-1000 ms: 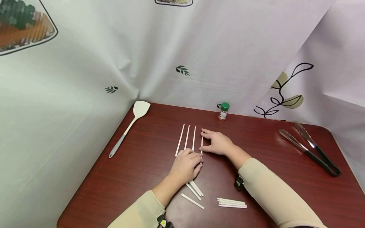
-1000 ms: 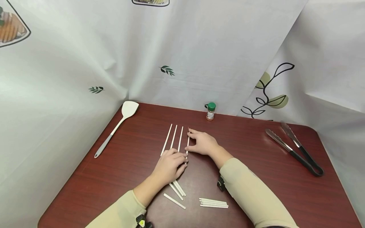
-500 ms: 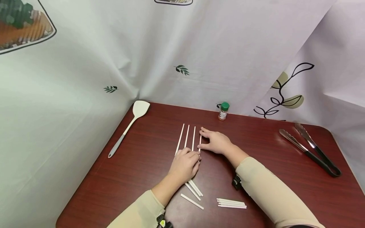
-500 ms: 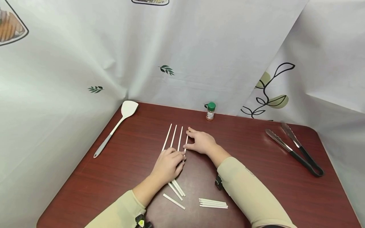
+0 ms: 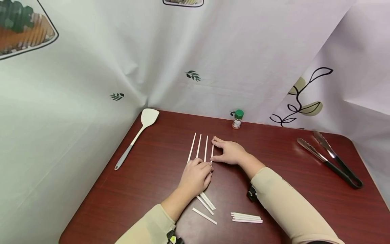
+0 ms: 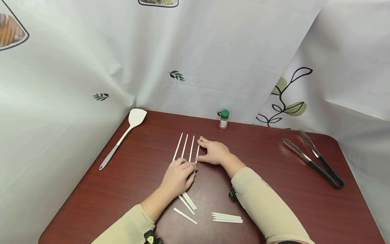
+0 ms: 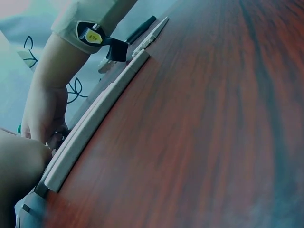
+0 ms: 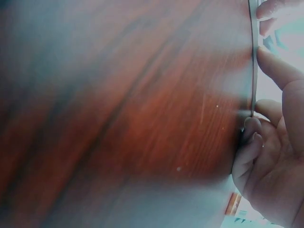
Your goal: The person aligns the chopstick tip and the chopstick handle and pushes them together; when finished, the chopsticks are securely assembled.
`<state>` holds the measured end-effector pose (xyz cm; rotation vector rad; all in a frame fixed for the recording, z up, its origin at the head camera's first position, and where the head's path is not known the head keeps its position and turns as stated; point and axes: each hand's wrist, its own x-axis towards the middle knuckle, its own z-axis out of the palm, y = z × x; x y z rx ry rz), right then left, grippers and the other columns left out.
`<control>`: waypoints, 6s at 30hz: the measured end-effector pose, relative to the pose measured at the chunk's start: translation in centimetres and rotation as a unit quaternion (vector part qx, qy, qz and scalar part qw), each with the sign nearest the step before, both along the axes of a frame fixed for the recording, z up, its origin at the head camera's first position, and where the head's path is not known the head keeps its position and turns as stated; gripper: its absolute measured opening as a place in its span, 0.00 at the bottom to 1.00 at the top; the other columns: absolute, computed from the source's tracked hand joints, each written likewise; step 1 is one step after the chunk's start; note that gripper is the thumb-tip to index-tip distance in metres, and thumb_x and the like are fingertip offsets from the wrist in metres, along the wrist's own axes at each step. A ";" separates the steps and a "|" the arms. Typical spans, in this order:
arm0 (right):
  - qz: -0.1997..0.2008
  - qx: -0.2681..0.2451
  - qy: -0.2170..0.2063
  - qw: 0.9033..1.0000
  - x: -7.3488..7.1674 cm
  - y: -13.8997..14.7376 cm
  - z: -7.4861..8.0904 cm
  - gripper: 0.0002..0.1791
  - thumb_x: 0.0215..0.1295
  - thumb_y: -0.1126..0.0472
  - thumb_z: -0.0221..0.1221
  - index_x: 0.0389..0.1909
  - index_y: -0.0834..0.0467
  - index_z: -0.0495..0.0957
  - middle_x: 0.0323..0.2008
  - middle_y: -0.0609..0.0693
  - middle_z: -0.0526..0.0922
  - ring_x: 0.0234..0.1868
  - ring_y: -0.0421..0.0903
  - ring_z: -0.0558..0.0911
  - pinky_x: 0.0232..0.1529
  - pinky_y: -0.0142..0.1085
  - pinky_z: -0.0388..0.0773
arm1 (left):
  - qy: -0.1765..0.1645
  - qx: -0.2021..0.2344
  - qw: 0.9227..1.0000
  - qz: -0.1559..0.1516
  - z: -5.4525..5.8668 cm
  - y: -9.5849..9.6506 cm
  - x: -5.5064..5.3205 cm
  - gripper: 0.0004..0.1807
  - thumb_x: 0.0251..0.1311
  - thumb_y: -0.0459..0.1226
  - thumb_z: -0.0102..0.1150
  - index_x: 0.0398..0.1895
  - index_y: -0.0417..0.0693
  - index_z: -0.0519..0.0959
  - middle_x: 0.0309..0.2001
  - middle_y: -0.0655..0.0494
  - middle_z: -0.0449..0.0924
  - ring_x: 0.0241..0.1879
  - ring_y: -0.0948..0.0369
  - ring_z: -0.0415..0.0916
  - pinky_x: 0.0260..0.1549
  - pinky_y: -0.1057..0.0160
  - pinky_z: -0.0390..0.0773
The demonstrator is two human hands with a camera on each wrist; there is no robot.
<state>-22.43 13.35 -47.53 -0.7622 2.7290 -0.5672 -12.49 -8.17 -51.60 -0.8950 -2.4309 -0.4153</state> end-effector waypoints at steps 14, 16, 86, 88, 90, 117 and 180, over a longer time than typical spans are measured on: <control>-0.007 0.011 0.004 1.000 0.2 -0.2 0.1 0.46 0.68 0.38 0.68 0.82 0.52 0.66 0.83 0.50 0.60 0.76 0.59 0.70 0.69 0.58 0.70 | -0.002 0.007 1.000 0.002 0.1 -0.1 0.1 0.11 0.64 0.39 0.70 0.48 0.49 0.90 0.49 0.59 0.90 0.47 0.55 0.81 0.42 0.54 0.77; -0.009 0.011 0.004 1.000 0.2 -0.2 0.2 0.46 0.68 0.38 0.68 0.82 0.52 0.66 0.83 0.50 0.60 0.76 0.58 0.69 0.70 0.58 0.70 | -0.002 0.006 1.000 0.001 0.1 -0.1 0.1 0.09 0.65 0.39 0.70 0.47 0.50 0.90 0.49 0.59 0.90 0.47 0.55 0.81 0.42 0.54 0.77; 0.055 -0.349 0.230 0.907 15.6 6.5 -5.0 0.19 0.48 0.69 0.80 0.36 0.44 0.87 0.30 0.34 0.80 0.29 0.34 0.76 0.34 0.24 0.71 | -0.141 0.045 0.955 -0.257 -0.3 -0.7 1.7 0.09 0.58 0.51 0.76 0.37 0.62 0.89 0.34 0.72 0.80 0.36 0.72 0.72 0.47 0.67 0.73; 0.076 -0.338 0.231 0.909 15.8 6.5 -5.0 0.19 0.47 0.66 0.81 0.35 0.41 0.86 0.31 0.31 0.80 0.30 0.33 0.76 0.37 0.24 0.70 | -0.159 0.036 0.950 -0.265 -0.2 -0.9 1.6 0.12 0.54 0.54 0.79 0.37 0.63 0.89 0.33 0.73 0.79 0.36 0.72 0.70 0.47 0.68 0.71; 0.093 -0.324 0.230 0.913 15.9 6.5 -4.9 0.19 0.47 0.61 0.82 0.34 0.39 0.85 0.32 0.29 0.81 0.32 0.31 0.75 0.40 0.25 0.69 | -0.180 0.028 0.945 -0.271 -0.1 -1.0 1.6 0.14 0.51 0.56 0.81 0.37 0.65 0.90 0.33 0.74 0.78 0.36 0.72 0.68 0.48 0.68 0.70; 0.107 -0.254 0.185 0.943 16.4 6.9 -4.6 0.18 0.41 0.40 0.84 0.35 0.32 0.90 0.36 0.25 0.77 0.40 0.27 0.70 0.45 0.32 0.64 | -0.246 -0.026 0.923 -0.293 1.0 -1.6 1.3 0.16 0.42 0.56 0.85 0.35 0.71 0.91 0.33 0.80 0.75 0.38 0.75 0.64 0.48 0.70 0.67; 0.050 -0.411 0.226 0.882 16.2 5.1 -4.5 0.19 0.46 0.76 0.76 0.36 0.51 0.89 0.27 0.38 0.82 0.28 0.36 0.77 0.30 0.27 0.73 | -0.103 0.165 0.943 -0.271 0.1 0.2 2.1 0.06 0.60 0.34 0.78 0.36 0.53 0.88 0.35 0.64 0.79 0.33 0.73 0.75 0.36 0.80 0.73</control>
